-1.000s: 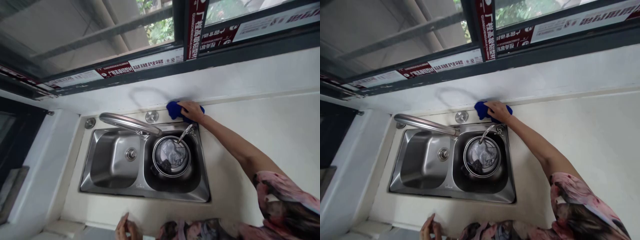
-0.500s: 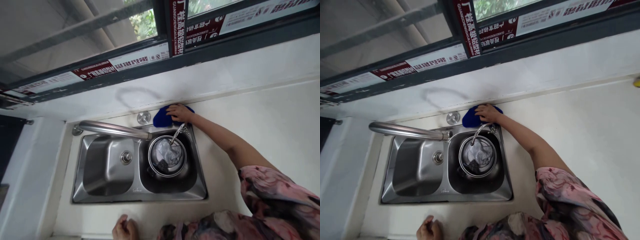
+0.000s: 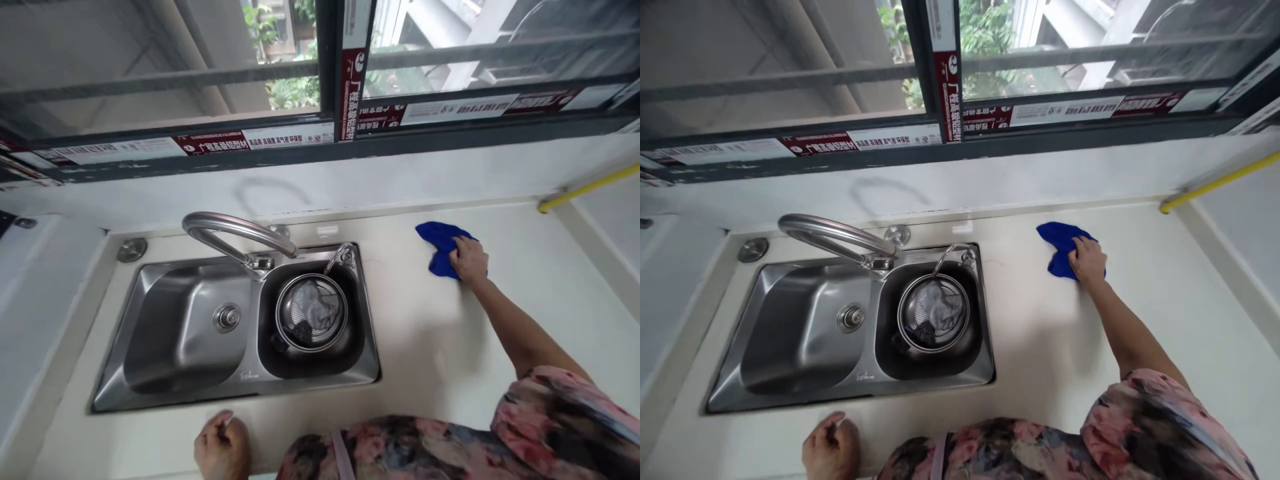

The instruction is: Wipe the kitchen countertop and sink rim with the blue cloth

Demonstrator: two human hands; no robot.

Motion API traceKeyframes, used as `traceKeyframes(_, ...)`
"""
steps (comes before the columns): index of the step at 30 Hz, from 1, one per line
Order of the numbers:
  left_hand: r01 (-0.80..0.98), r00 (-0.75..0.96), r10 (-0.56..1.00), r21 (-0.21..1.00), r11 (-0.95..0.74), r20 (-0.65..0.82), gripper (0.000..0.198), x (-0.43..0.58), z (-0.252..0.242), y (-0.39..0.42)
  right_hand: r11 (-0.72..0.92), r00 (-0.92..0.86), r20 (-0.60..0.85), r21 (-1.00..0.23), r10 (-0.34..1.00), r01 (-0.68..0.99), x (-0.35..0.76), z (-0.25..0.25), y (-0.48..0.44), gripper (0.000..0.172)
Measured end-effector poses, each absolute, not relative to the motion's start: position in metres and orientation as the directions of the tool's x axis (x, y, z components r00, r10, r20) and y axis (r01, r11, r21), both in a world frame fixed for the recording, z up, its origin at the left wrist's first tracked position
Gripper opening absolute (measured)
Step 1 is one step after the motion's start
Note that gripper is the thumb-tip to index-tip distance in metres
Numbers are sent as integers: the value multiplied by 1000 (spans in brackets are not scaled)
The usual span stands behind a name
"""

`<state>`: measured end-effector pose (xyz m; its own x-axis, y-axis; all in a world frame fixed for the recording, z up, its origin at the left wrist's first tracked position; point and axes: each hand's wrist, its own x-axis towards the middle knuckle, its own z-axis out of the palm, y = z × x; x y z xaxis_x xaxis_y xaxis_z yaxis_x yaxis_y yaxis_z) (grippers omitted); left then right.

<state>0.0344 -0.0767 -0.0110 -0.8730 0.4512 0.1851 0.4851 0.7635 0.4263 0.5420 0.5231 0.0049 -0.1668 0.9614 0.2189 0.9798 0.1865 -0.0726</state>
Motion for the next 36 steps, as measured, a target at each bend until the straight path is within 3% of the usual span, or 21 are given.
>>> traceKeyframes(6,456,-887,434,450,768,159,21,33,-15,-74,-139,149,289,-52,946,989,592,0,463,54)
traceKeyframes(8,448,-891,424,468,761,163,22,34,-13,-72,-178,188,314,-60,931,982,580,2,452,55)
traceKeyframes(11,426,-900,414,490,761,139,22,35,-10,-69,-68,88,301,-77,950,995,540,9,440,57)
traceKeyframes(15,364,-923,375,499,786,83,21,35,-6,-67,209,-192,182,-82,964,974,462,20,431,65)
traceKeyframes(22,411,-905,416,451,792,92,22,35,-1,-68,637,-639,31,-112,769,762,321,33,467,55)
traceKeyframes(28,419,-905,407,419,806,123,19,38,-2,-69,731,-744,-8,-178,668,658,260,33,528,53)
traceKeyframes(36,402,-913,390,407,820,117,20,43,8,-58,663,-675,4,-197,738,723,255,30,523,57)
